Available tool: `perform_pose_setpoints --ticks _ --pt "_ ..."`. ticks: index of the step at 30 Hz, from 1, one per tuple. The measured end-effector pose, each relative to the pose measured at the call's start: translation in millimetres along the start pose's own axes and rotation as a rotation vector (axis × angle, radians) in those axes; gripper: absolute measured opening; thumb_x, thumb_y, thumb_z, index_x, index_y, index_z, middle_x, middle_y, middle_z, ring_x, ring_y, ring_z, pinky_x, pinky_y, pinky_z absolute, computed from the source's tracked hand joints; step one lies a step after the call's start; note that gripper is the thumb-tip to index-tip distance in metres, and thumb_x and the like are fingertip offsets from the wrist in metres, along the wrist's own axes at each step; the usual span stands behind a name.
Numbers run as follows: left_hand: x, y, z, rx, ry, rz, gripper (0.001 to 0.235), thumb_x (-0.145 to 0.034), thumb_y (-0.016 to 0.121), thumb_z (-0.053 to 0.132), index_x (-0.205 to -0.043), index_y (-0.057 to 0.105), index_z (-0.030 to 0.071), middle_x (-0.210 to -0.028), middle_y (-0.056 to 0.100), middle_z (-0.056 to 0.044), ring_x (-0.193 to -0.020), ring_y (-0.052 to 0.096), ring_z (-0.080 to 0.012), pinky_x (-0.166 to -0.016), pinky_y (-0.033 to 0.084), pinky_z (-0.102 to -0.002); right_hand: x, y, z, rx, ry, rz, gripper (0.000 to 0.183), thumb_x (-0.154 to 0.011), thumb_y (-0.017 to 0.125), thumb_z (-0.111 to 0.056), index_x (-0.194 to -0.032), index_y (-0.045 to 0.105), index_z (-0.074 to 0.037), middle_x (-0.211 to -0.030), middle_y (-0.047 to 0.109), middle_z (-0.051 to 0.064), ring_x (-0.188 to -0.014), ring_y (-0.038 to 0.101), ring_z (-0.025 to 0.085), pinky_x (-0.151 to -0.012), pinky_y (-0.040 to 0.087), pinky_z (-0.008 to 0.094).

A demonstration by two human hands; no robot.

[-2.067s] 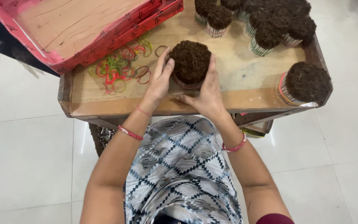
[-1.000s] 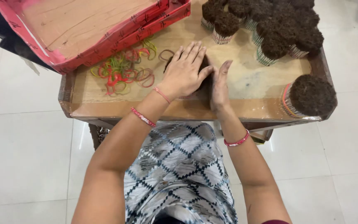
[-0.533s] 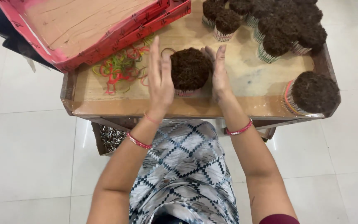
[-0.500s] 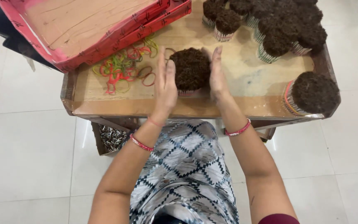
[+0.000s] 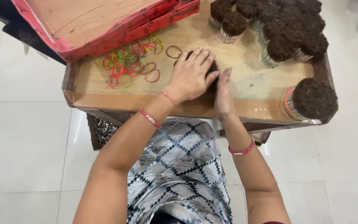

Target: The person repeatedly picks up bundles of incense sticks, wraps them with rubber bands, and places them on a tray. The person handles the bundles one at a time, securing each with a rubber band before moving to the next.

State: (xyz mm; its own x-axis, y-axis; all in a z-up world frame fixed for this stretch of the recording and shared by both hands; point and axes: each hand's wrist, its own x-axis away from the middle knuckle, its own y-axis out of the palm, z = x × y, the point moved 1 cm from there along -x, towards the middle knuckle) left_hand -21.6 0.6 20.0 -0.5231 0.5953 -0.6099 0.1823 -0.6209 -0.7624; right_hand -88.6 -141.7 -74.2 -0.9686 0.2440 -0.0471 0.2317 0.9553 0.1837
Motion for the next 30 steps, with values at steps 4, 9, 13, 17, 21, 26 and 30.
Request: perform_pose_setpoints --ticks 4,9,13,17,21,26,30 --pt "10 10 -34 0.191 -0.095 -0.171 0.056 -0.109 0.048 0.048 -0.148 0.052 0.008 -0.154 0.054 -0.011 -0.145 0.048 -0.0286 -0.122 0.037 -0.044 6 -7 -28 0.051 -0.054 -0.090 0.100 -0.101 0.025 -0.075 -0.164 0.016 0.003 -0.173 0.018 0.018 -0.161 0.015 0.027 -0.131 0.010 0.038" --pt "58 -23 -48 0.642 -0.154 -0.017 0.102 -0.085 0.086 0.037 -0.162 0.026 0.007 -0.163 0.040 -0.022 -0.153 0.039 -0.0382 -0.127 0.033 -0.046 2 -27 -51 0.558 -0.229 -0.228 0.120 -0.076 0.088 -0.038 -0.163 0.015 0.000 -0.166 0.031 0.022 -0.155 0.029 0.029 -0.127 0.023 0.040" --pt "63 -22 -42 0.679 -0.196 -0.079 0.127 -0.067 0.098 0.027 -0.162 0.015 0.008 -0.160 0.038 -0.025 -0.149 0.039 -0.0399 -0.123 0.034 -0.045 -4 -1 -51 0.711 -0.286 -0.294 0.123 -0.066 0.097 -0.019 -0.161 0.022 -0.001 -0.160 0.043 0.020 -0.149 0.042 0.028 -0.125 0.034 0.040" --pt "53 -41 -34 0.698 -0.191 -0.052 0.133 -0.066 0.100 0.018 -0.164 0.011 0.013 -0.163 0.040 -0.022 -0.150 0.044 -0.0385 -0.124 0.040 -0.043 2 14 -79 0.697 -0.400 -0.301 0.115 -0.067 0.096 -0.011 -0.159 0.028 0.000 -0.154 0.053 0.018 -0.144 0.052 0.028 -0.121 0.042 0.040" --pt "62 -6 -42 0.731 -0.137 -0.029 0.135 -0.062 0.100 0.014 -0.164 0.011 0.016 -0.163 0.040 -0.021 -0.149 0.044 -0.0402 -0.125 0.040 -0.043 5 5 -64 0.739 -0.317 -0.245 0.114 -0.066 0.096 -0.008 -0.159 0.030 -0.001 -0.150 0.057 0.016 -0.139 0.057 0.026 -0.117 0.046 0.039" --pt "55 -17 -32 0.754 -0.180 -0.084 0.135 -0.062 0.100 0.019 -0.164 0.012 0.013 -0.162 0.040 -0.019 -0.148 0.045 -0.0386 -0.124 0.040 -0.043 11 -1 -62 0.717 -0.263 -0.221 0.113 -0.066 0.096 -0.006 -0.158 0.030 0.000 -0.148 0.058 0.017 -0.138 0.057 0.026 -0.116 0.047 0.039" --pt "62 -1 -35 0.738 -0.116 -0.045 0.132 -0.064 0.099 0.023 -0.163 0.012 0.010 -0.164 0.036 -0.020 -0.150 0.041 -0.0392 -0.126 0.036 -0.044 17 0 -62 0.686 -0.291 -0.206 0.115 -0.067 0.095 -0.005 -0.159 0.027 0.000 -0.150 0.056 0.018 -0.138 0.057 0.026 -0.116 0.049 0.040"
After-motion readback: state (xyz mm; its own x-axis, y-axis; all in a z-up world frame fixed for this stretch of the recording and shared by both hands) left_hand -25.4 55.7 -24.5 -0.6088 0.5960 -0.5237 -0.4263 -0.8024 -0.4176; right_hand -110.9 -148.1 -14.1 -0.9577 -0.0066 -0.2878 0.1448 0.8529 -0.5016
